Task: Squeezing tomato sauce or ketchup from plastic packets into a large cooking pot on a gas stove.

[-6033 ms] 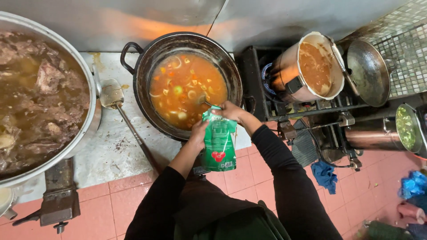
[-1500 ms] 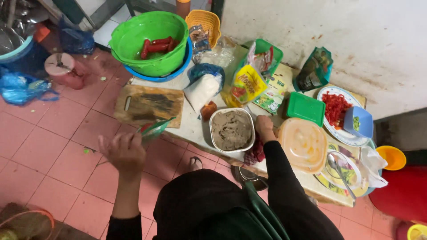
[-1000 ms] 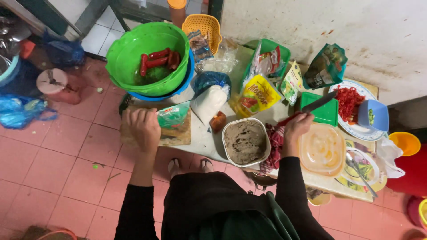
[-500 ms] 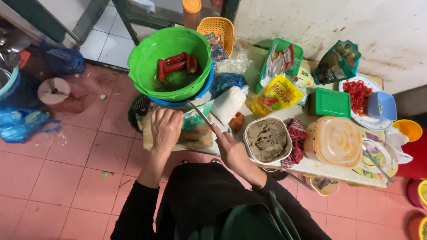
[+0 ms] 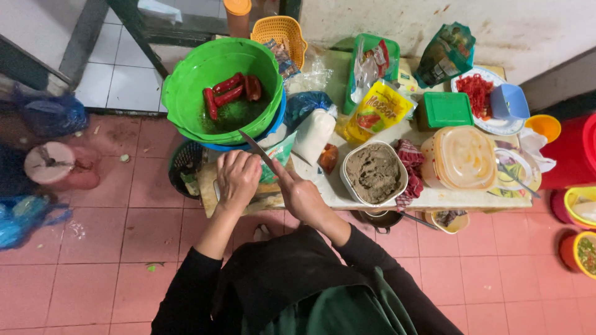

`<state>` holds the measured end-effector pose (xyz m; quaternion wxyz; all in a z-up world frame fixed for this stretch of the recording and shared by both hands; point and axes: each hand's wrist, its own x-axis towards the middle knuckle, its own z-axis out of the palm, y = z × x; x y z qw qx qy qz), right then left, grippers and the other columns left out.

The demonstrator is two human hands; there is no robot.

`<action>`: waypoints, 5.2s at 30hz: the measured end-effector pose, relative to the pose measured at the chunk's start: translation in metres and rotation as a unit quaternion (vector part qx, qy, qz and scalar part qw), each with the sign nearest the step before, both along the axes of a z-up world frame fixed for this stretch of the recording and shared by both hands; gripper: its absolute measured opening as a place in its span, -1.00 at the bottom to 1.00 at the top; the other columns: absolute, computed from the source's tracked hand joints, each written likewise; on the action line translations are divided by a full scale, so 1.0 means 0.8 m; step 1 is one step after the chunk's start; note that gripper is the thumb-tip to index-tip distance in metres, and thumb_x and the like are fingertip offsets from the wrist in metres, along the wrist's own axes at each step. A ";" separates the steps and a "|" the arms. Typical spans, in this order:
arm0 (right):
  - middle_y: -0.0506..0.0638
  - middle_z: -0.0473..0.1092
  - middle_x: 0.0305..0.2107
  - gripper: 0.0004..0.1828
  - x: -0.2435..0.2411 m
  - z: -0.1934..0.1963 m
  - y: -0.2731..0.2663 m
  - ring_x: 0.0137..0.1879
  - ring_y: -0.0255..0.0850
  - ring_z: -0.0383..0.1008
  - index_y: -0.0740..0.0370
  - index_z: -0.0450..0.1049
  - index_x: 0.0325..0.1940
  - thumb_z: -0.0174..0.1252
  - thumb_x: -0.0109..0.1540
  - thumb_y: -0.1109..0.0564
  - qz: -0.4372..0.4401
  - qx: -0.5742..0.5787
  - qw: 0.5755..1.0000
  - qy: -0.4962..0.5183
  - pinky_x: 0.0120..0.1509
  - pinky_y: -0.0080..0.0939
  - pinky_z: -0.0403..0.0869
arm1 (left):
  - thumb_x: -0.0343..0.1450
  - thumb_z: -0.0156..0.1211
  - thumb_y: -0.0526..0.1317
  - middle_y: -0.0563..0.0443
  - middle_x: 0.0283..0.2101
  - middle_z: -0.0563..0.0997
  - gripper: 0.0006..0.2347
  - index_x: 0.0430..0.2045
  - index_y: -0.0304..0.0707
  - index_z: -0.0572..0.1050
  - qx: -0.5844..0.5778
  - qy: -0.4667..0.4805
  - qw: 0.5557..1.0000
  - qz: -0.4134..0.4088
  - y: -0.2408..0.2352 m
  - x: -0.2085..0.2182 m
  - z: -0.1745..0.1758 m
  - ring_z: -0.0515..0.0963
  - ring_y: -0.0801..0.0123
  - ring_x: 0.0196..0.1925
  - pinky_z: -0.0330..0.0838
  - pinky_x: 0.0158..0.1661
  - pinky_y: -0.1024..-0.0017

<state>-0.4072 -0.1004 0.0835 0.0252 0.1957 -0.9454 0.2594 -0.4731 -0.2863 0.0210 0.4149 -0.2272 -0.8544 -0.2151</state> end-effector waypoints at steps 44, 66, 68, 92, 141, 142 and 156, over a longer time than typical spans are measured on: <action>-0.05 0.38 -0.32 -0.38 0.017 -0.289 0.143 -0.31 -0.05 0.53 -0.07 0.31 0.46 0.06 0.26 0.12 -0.094 0.119 0.974 0.168 -0.31 0.03 0.55 | 0.43 0.27 -0.43 -0.24 -0.33 0.64 -0.95 -0.30 -0.36 0.60 0.453 -0.142 0.845 0.245 -0.194 0.056 -0.153 0.62 -0.05 -0.20 0.45 -0.11 0.16; 0.01 0.45 -0.39 -0.83 -0.146 -0.066 -0.006 -0.33 -0.02 0.52 0.16 0.60 -0.21 0.14 0.34 0.08 0.133 -0.206 0.935 0.256 -0.23 -0.10 0.51 | 0.44 0.27 -0.35 -0.36 0.16 0.53 -0.46 0.35 -0.45 0.24 0.470 -0.311 0.826 -0.001 -0.084 0.050 -0.196 0.50 -0.05 0.23 0.42 0.18 0.13; 0.01 0.46 -0.38 -0.75 -0.121 -0.028 -0.029 -0.31 -0.05 0.53 0.17 0.60 -0.23 0.06 0.38 0.05 0.124 -0.220 0.922 0.295 -0.22 -0.13 0.53 | 0.21 0.49 -0.18 -0.37 0.13 0.51 -0.26 0.30 -0.41 0.25 0.446 -0.332 0.830 -0.042 -0.075 0.049 -0.229 0.49 -0.06 0.23 0.38 0.23 0.09; 0.11 0.25 0.29 -0.24 0.506 -0.060 0.546 0.32 -0.17 0.27 0.20 -0.01 0.57 0.03 0.37 -0.12 -0.479 -0.527 0.661 0.237 0.33 -0.18 0.34 | 0.37 0.09 -0.43 -0.05 0.24 0.44 -0.42 0.38 -0.15 0.23 0.308 -0.788 0.264 -0.463 0.574 0.325 -0.125 0.49 0.19 0.08 0.40 0.11 0.23; 0.14 0.43 0.14 -0.28 1.493 -0.186 1.814 0.12 0.06 0.50 0.18 0.31 0.36 0.22 0.22 -0.20 -0.356 -0.597 0.093 0.713 -0.01 0.14 0.57 | 0.33 0.23 -0.42 -0.15 0.26 0.47 -0.51 0.21 -0.37 0.37 -0.258 -0.537 0.375 -0.710 2.249 1.190 -0.088 0.54 0.18 0.14 0.46 0.03 0.32; 0.14 0.43 0.14 -0.28 1.517 -0.179 1.838 0.12 0.06 0.50 0.18 0.31 0.36 0.22 0.22 -0.20 -0.355 -0.591 0.089 0.719 -0.01 0.14 0.57 | 0.33 0.23 -0.42 -0.15 0.26 0.47 -0.51 0.21 -0.37 0.37 -0.264 -0.533 0.370 -0.714 2.289 1.221 -0.065 0.54 0.18 0.14 0.46 0.03 0.32; 0.01 0.39 -0.01 -0.24 1.925 -0.106 2.070 0.09 -0.22 0.44 0.09 0.32 0.30 0.46 0.06 0.21 -0.757 0.016 -0.145 0.637 0.15 -0.19 0.55 | 0.47 0.23 -0.24 -0.19 0.30 0.44 -0.61 0.22 0.12 0.41 0.036 0.198 -0.029 -0.979 2.509 1.952 0.137 0.44 -0.01 0.36 0.31 0.26 -0.08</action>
